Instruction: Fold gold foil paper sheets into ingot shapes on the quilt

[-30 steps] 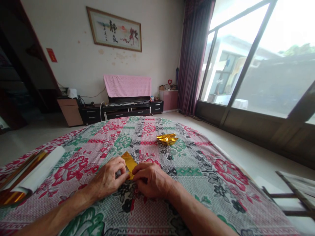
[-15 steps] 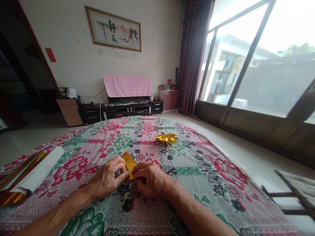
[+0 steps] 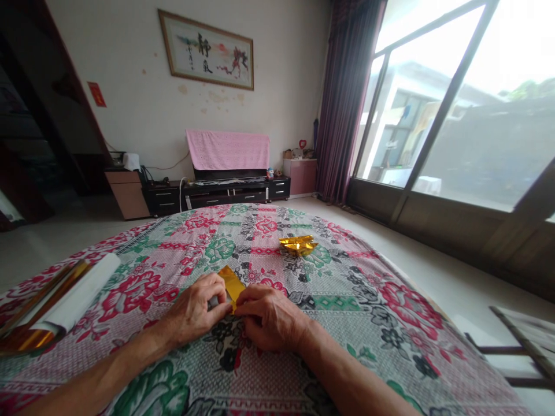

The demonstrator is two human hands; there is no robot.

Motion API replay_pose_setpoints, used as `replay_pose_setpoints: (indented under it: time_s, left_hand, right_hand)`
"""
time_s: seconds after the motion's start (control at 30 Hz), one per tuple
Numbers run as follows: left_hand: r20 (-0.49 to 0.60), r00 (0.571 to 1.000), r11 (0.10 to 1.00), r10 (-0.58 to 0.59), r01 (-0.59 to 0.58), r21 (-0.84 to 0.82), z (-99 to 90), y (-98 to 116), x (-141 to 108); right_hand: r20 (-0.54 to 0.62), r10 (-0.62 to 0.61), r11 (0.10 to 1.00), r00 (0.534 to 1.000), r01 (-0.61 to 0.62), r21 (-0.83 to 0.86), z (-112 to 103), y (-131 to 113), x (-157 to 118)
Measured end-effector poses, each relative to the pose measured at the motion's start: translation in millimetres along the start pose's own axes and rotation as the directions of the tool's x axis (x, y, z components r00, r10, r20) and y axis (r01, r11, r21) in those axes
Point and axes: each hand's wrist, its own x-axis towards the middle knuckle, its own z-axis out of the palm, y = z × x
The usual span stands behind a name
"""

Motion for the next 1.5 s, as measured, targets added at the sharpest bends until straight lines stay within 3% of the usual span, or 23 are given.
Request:
replay_pose_setpoints:
  time_s: [0.3, 0.53, 0.7, 1.0, 1.2, 1.33, 1.37, 1.43, 1.5]
  left_hand:
    - [0.013, 1.000, 0.999, 0.007, -0.007, -0.039, -2.1, -2, 0]
    - [0.154, 0.983, 0.991, 0.103, -0.089, -0.099, -15.1, -13, 2]
    - [0.187, 0.973, 0.987, 0.135, -0.116, -0.108, -17.2, -14, 3]
    - [-0.025, 0.999, 0.999, -0.027, 0.027, 0.025, 2.2, 9, -4]
    - [0.009, 1.000, 1.000, -0.030, 0.030, 0.000, -1.5, 5, -1]
    - [0.066, 0.996, 0.994, 0.060, -0.053, -0.098, -13.6, -12, 4]
    - [0.033, 0.999, 0.993, 0.041, -0.037, -0.114, -16.5, -17, 5]
    - [-0.133, 0.991, 0.995, -0.026, 0.014, -0.095, -20.2, -27, 8]
    - [-0.201, 0.980, 0.999, 0.003, -0.013, -0.053, -20.4, -36, 10]
  right_hand:
    - [0.026, -0.019, 0.999, 0.999, 0.020, -0.042, 0, 2, 1]
    - [0.010, -0.024, 0.999, 1.000, 0.024, -0.031, 2, 3, -1]
    - [0.004, -0.019, 0.999, 1.000, 0.019, -0.039, 1, 3, -2]
    - [0.008, -0.022, 0.999, 1.000, 0.022, -0.044, 0, 0, 0]
    - [0.009, -0.023, 0.999, 1.000, 0.023, -0.039, 1, 2, -1]
    - [-0.001, -0.019, 0.999, 1.000, 0.019, -0.033, 3, 3, 0]
    - [-0.006, -0.018, 0.999, 1.000, 0.017, -0.031, 3, 2, 0]
    - [-0.012, -0.007, 1.000, 1.000, 0.006, -0.030, 3, 2, 2]
    - [-0.012, 0.010, 0.999, 1.000, -0.010, -0.030, 2, 1, 4]
